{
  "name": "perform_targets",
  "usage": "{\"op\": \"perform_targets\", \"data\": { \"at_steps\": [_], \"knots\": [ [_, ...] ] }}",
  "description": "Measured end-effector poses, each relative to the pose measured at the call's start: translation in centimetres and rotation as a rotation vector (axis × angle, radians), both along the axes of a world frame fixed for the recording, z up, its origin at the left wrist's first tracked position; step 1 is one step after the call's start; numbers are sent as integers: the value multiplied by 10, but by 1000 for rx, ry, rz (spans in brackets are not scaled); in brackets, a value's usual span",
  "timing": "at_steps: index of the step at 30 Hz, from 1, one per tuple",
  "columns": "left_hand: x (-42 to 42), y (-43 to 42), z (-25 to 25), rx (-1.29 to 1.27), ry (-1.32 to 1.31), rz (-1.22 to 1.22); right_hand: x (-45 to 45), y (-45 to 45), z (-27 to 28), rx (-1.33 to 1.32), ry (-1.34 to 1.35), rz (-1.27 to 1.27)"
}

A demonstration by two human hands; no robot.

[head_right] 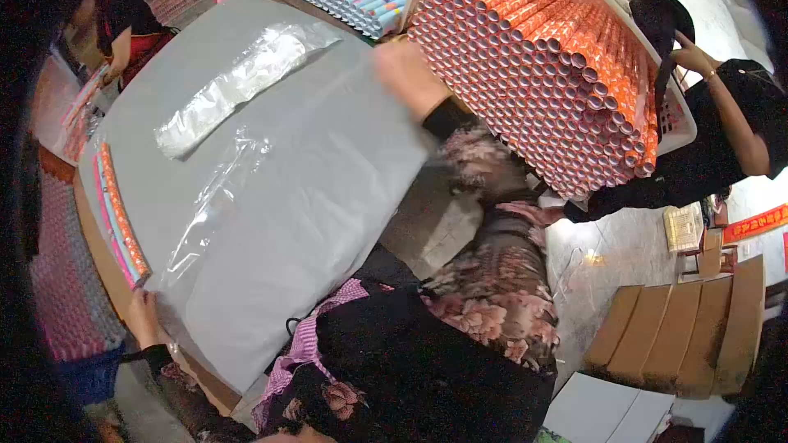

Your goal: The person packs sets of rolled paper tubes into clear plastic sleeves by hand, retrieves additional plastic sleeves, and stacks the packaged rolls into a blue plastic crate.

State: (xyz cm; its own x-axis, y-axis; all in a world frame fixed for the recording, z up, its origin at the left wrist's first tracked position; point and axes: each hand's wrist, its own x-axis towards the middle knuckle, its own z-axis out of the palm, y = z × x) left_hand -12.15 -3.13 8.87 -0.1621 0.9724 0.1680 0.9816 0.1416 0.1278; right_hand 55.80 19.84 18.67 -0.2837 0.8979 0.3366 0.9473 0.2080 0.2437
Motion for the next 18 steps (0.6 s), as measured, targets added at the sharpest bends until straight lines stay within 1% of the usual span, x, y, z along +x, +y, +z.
{"op": "perform_targets", "data": {
  "at_steps": [1,2,3,4,5,6,7,8,9,10,12,13,15,16,18],
  "knots": [
    [10,0,6,3,28,7,23,-15,26,169,103,112],
    [17,1,11,9,57,13,59,-21,43,308,27,119],
    [20,2,12,12,51,10,90,-28,59,323,-89,45],
    [22,3,12,49,56,-16,112,-39,69,411,-182,-50],
    [24,4,12,86,62,-41,122,-54,88,296,-265,-246],
    [19,5,6,89,58,-44,154,-54,87,346,-372,-342],
    [8,7,-3,103,-26,-103,170,-62,89,350,-376,-343],
    [4,9,-8,117,-109,-161,182,-69,90,390,-470,-390],
    [10,9,-3,122,-112,-160,188,-75,92,430,-563,-437],
    [17,9,4,108,-130,-165,193,-79,92,435,-565,-435],
    [25,5,8,100,-147,-164,198,-83,92,329,-579,-535],
    [26,4,8,104,-154,-160,198,-82,94,334,-576,-532],
    [27,0,10,111,-160,-154,200,-82,95,249,-598,-551],
    [27,-3,11,91,-149,-148,202,-76,97,254,-523,-548],
    [30,-9,15,71,-139,-141,204,-73,99,242,-543,-545]
  ]
}}
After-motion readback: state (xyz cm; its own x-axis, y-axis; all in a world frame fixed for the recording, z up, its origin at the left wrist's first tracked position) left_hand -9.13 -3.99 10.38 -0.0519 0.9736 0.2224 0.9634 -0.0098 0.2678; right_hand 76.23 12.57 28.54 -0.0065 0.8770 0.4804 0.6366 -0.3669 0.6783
